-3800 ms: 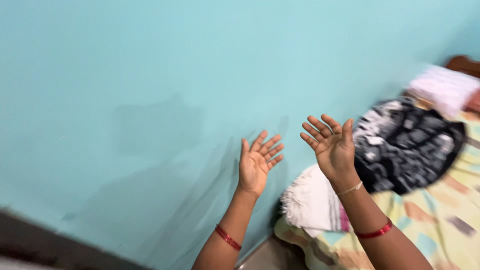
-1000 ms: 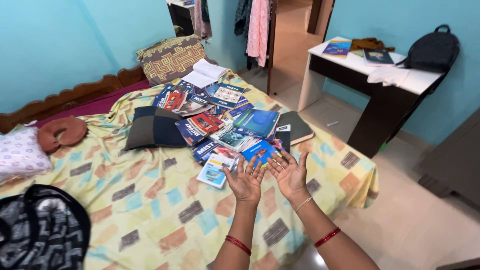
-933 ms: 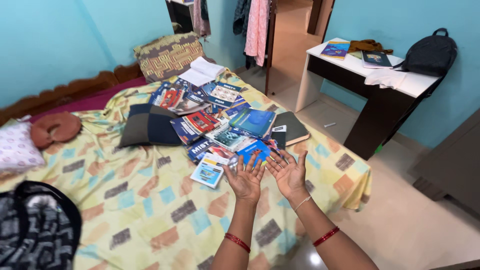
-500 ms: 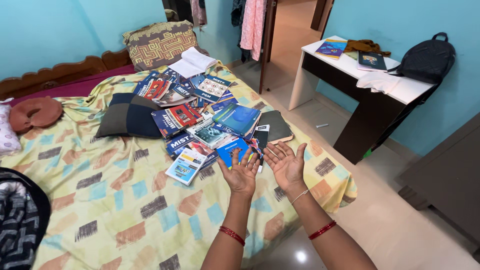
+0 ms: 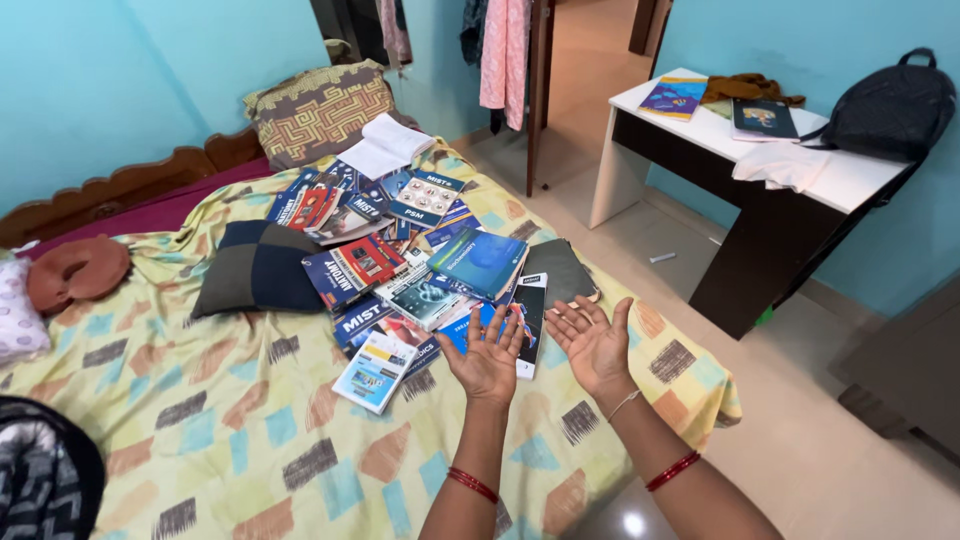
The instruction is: The person picks up a boxed item from a bed and places it into a wardrobe shelf. Then the person picks up a handwritten sheet of paper and places it into the same wardrobe shelf. The task involves moving items from the bed to the wardrobe.
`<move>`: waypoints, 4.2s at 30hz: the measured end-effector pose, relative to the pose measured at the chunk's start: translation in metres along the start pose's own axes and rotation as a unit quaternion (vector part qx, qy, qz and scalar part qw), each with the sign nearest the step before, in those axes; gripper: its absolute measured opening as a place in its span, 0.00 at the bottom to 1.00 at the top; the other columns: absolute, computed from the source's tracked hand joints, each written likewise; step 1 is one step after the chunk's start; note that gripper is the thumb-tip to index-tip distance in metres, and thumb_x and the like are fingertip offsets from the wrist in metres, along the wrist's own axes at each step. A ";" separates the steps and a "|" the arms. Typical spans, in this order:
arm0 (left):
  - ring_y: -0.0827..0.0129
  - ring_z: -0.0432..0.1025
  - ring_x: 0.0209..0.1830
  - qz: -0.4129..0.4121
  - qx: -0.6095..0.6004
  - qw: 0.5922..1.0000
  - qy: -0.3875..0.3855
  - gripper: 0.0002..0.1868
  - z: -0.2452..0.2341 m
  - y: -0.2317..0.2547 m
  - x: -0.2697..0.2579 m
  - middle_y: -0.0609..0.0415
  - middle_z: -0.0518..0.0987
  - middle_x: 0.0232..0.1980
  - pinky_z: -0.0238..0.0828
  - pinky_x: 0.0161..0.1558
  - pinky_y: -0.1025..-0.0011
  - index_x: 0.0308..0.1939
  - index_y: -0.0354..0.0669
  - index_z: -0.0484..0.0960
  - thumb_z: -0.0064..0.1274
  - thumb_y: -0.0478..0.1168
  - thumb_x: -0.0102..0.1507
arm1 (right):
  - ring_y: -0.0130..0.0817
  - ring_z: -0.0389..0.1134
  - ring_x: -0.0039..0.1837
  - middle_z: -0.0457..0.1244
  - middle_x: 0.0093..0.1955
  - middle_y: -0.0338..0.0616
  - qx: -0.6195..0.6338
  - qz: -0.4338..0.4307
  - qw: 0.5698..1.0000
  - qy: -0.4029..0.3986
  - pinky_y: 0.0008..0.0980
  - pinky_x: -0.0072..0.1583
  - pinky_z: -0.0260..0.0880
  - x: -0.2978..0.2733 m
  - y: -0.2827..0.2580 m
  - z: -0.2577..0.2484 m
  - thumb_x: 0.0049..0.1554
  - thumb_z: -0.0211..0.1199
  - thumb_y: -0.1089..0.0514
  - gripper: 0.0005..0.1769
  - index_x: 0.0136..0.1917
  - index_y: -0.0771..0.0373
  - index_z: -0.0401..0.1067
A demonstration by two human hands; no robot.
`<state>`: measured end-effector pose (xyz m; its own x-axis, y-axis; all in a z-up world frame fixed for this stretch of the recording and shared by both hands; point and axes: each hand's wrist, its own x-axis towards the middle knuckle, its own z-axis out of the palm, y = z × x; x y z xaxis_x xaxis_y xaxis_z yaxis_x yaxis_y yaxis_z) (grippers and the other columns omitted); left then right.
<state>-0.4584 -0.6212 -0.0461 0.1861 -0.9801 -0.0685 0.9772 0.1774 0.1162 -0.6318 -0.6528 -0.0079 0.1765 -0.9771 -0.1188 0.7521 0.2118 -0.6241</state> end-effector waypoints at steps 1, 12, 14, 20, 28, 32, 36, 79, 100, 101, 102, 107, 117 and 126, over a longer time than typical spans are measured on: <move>0.36 0.62 0.71 -0.001 -0.002 1.000 0.003 0.56 -0.002 0.001 0.006 0.29 0.62 0.74 0.59 0.70 0.46 0.76 0.46 0.56 0.37 0.81 0.58 | 0.57 0.61 0.71 0.58 0.69 0.64 0.001 0.003 1.000 0.006 0.54 0.72 0.60 0.005 0.001 -0.001 0.52 0.44 0.16 0.53 0.66 0.64 0.59; 0.37 0.61 0.71 -0.004 0.007 1.000 0.024 0.54 -0.014 -0.022 0.062 0.31 0.64 0.73 0.57 0.70 0.46 0.74 0.48 0.59 0.37 0.81 0.57 | 0.58 0.61 0.70 0.57 0.70 0.66 0.002 0.020 1.000 -0.008 0.54 0.71 0.61 0.063 -0.008 -0.001 0.53 0.42 0.16 0.53 0.67 0.65 0.58; 0.37 0.60 0.71 0.000 0.002 1.000 0.029 0.54 -0.015 -0.029 0.067 0.30 0.64 0.73 0.57 0.69 0.45 0.74 0.47 0.59 0.37 0.82 0.57 | 0.57 0.61 0.70 0.57 0.70 0.66 0.007 0.029 1.000 -0.008 0.54 0.71 0.61 0.069 -0.011 -0.007 0.53 0.41 0.16 0.54 0.68 0.65 0.58; 0.38 0.58 0.74 0.026 0.000 0.999 0.037 0.54 -0.013 -0.063 0.081 0.31 0.62 0.75 0.54 0.72 0.47 0.75 0.50 0.57 0.36 0.81 0.57 | 0.58 0.61 0.70 0.57 0.71 0.66 -0.004 0.064 0.998 -0.012 0.53 0.72 0.60 0.091 -0.034 -0.029 0.54 0.41 0.16 0.54 0.69 0.66 0.56; 0.37 0.57 0.75 0.076 0.019 0.996 0.039 0.59 -0.001 -0.133 0.087 0.32 0.60 0.77 0.52 0.73 0.46 0.79 0.49 0.52 0.36 0.83 0.56 | 0.56 0.62 0.71 0.58 0.70 0.64 -0.023 0.106 0.993 -0.040 0.52 0.72 0.61 0.111 -0.090 -0.063 0.54 0.40 0.17 0.53 0.69 0.66 0.57; 0.37 0.57 0.75 0.093 0.017 0.995 0.034 0.60 0.008 -0.160 0.090 0.31 0.60 0.77 0.51 0.73 0.47 0.79 0.50 0.51 0.36 0.83 0.55 | 0.56 0.62 0.69 0.58 0.69 0.65 -0.025 0.113 0.992 -0.059 0.52 0.71 0.62 0.120 -0.118 -0.079 0.55 0.41 0.17 0.54 0.68 0.67 0.57; 0.38 0.58 0.74 0.099 0.032 0.994 0.042 0.60 0.018 -0.191 0.092 0.33 0.61 0.76 0.52 0.73 0.47 0.79 0.50 0.51 0.37 0.83 0.54 | 0.56 0.62 0.69 0.58 0.69 0.64 -0.019 0.114 0.991 -0.062 0.51 0.70 0.62 0.126 -0.148 -0.095 0.54 0.41 0.16 0.54 0.69 0.66 0.57; 0.38 0.60 0.72 0.096 -0.016 0.995 0.036 0.59 0.033 -0.311 0.306 0.31 0.64 0.73 0.56 0.71 0.47 0.74 0.44 0.57 0.40 0.83 0.54 | 0.57 0.59 0.73 0.56 0.73 0.66 -0.033 0.117 0.991 -0.048 0.51 0.73 0.59 0.328 -0.262 -0.148 0.54 0.37 0.16 0.59 0.74 0.69 0.52; 0.40 0.60 0.73 0.218 0.011 0.973 0.080 0.59 0.035 -0.348 0.389 0.32 0.64 0.73 0.55 0.72 0.48 0.77 0.45 0.55 0.37 0.83 0.55 | 0.59 0.58 0.74 0.55 0.73 0.66 -0.015 0.253 0.959 -0.127 0.54 0.74 0.56 0.471 -0.261 -0.174 0.54 0.41 0.16 0.56 0.70 0.68 0.56; 0.40 0.60 0.73 0.224 0.011 0.971 0.081 0.60 0.033 -0.354 0.392 0.32 0.64 0.73 0.55 0.72 0.48 0.77 0.45 0.54 0.37 0.83 0.55 | 0.58 0.58 0.74 0.55 0.73 0.66 -0.016 0.261 0.957 -0.129 0.54 0.74 0.57 0.477 -0.262 -0.177 0.53 0.41 0.16 0.56 0.70 0.67 0.56; 0.40 0.59 0.73 0.229 0.012 0.970 0.082 0.60 0.033 -0.360 0.395 0.32 0.64 0.73 0.55 0.72 0.48 0.78 0.45 0.54 0.37 0.83 0.55 | 0.58 0.58 0.74 0.55 0.73 0.66 -0.015 0.266 0.955 -0.129 0.54 0.74 0.57 0.481 -0.264 -0.180 0.53 0.41 0.16 0.56 0.70 0.67 0.56; 0.40 0.57 0.74 0.253 0.012 0.964 0.084 0.60 0.042 -0.387 0.410 0.32 0.60 0.76 0.53 0.73 0.48 0.79 0.44 0.51 0.36 0.82 0.56 | 0.58 0.58 0.74 0.55 0.72 0.66 -0.035 0.297 0.945 -0.135 0.54 0.74 0.57 0.496 -0.277 -0.192 0.53 0.39 0.16 0.57 0.72 0.68 0.55; 0.39 0.55 0.75 0.279 0.045 0.955 0.089 0.60 0.069 -0.415 0.424 0.31 0.58 0.77 0.51 0.74 0.49 0.80 0.43 0.49 0.31 0.83 0.57 | 0.59 0.56 0.75 0.54 0.72 0.67 -0.038 0.303 0.940 -0.152 0.54 0.76 0.55 0.518 -0.308 -0.194 0.54 0.36 0.16 0.57 0.72 0.69 0.53; 0.38 0.55 0.76 0.291 0.041 0.953 0.073 0.60 0.070 -0.412 0.447 0.31 0.58 0.77 0.50 0.74 0.48 0.80 0.45 0.49 0.33 0.83 0.56 | 0.59 0.58 0.74 0.54 0.72 0.69 -0.055 0.285 0.941 -0.176 0.53 0.74 0.58 0.543 -0.319 -0.186 0.53 0.37 0.15 0.58 0.72 0.69 0.53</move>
<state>-0.7847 -1.1387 -0.0557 0.7118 -0.6946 -0.1044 0.6944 0.6735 0.2533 -0.8939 -1.2552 -0.0173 0.7455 -0.6335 -0.2070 0.4047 0.6771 -0.6147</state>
